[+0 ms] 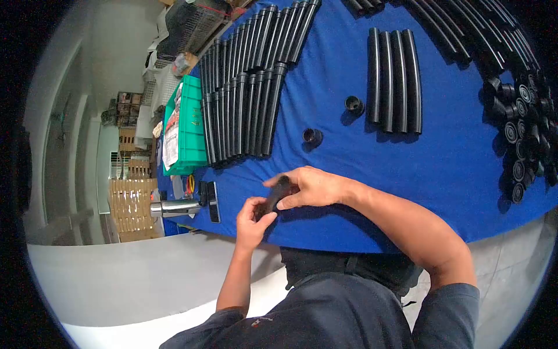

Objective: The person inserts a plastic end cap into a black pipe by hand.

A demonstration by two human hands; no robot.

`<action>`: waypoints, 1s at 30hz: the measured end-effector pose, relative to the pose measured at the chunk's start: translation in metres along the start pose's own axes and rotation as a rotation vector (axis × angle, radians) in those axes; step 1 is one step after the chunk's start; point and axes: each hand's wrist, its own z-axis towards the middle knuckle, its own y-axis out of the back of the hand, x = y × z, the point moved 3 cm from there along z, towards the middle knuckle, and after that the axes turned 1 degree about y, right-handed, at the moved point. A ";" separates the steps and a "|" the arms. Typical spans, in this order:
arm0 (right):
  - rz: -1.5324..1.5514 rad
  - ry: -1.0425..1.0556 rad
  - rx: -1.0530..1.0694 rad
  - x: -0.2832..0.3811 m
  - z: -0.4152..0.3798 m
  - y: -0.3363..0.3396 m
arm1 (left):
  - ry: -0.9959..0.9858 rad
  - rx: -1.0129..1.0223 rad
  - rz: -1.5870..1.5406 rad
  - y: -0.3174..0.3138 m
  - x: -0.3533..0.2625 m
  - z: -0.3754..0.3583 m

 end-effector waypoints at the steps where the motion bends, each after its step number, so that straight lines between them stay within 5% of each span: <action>1: -0.070 0.014 -0.009 0.000 0.000 0.001 | 0.025 -0.016 -0.301 -0.002 0.001 -0.003; 5: -0.170 -0.021 0.071 -0.001 0.001 -0.003 | 0.013 -0.167 -1.184 -0.014 -0.024 -0.007; 12: -0.185 0.011 0.088 -0.001 0.001 -0.006 | 0.419 -0.180 -1.488 -0.036 0.015 -0.015; 15: -0.101 -0.040 0.078 0.003 -0.001 -0.008 | 0.490 -0.035 -1.653 -0.051 0.022 -0.025; 19: -0.225 0.175 0.063 -0.006 0.003 -0.008 | 0.437 0.244 -1.139 -0.044 0.023 -0.032; 22: -0.162 -0.034 0.094 -0.004 0.001 -0.003 | -0.206 -0.089 0.166 -0.025 -0.014 -0.036; 25: -0.056 -0.095 0.102 -0.004 0.001 -0.003 | -0.521 -0.361 0.641 -0.019 -0.055 -0.013; 30: -0.018 -0.085 0.139 0.008 -0.002 -0.001 | 0.084 -0.103 0.265 -0.009 -0.008 0.008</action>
